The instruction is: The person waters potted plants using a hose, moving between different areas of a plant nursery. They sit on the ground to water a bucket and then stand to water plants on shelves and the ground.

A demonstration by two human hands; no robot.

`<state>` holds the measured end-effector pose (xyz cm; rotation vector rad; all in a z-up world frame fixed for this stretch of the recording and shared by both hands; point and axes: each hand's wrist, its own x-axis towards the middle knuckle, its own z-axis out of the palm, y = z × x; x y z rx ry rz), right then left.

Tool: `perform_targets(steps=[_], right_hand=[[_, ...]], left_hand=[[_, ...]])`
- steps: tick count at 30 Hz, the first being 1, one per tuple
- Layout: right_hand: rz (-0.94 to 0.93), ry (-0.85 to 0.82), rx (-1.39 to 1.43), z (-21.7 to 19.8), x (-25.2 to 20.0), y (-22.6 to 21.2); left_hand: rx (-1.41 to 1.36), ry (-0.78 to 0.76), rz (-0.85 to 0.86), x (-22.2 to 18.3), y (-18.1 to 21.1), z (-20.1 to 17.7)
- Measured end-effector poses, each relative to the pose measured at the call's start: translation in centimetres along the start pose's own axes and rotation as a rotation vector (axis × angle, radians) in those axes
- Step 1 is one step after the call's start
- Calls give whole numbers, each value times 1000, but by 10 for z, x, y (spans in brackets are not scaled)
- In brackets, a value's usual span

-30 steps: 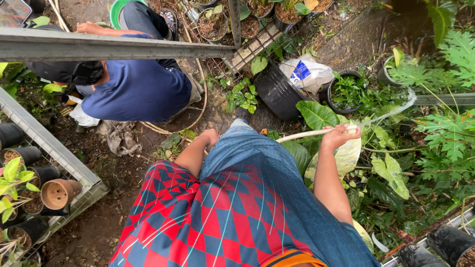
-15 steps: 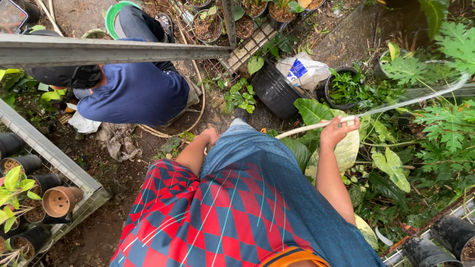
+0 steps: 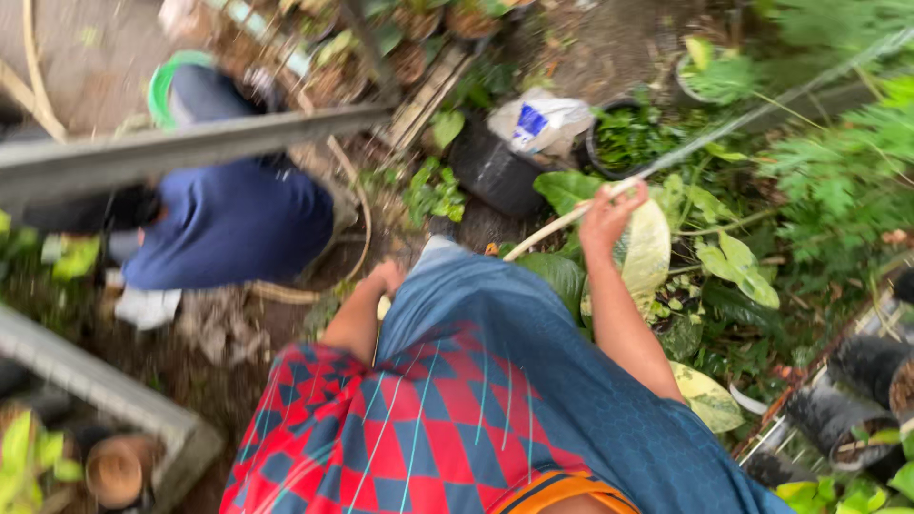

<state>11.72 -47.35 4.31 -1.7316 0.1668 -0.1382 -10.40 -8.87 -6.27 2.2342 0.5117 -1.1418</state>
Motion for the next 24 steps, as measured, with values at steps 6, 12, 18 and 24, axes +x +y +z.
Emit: perform_targets(steps=[6,12,18,24], right_hand=[[-55,14,-28,4,-5,0],[-74,-9,-84,7,-23,-6],[-72,-25,-105,6,-32,-25],[-35,23,-41,-14,-47,-22]], left_hand=[[-159,191,51,24,66,-40],[-272,-2,885,69,190,-18],[-150,-183,634,53,251,43],[-272,-339,639,41,253,55]])
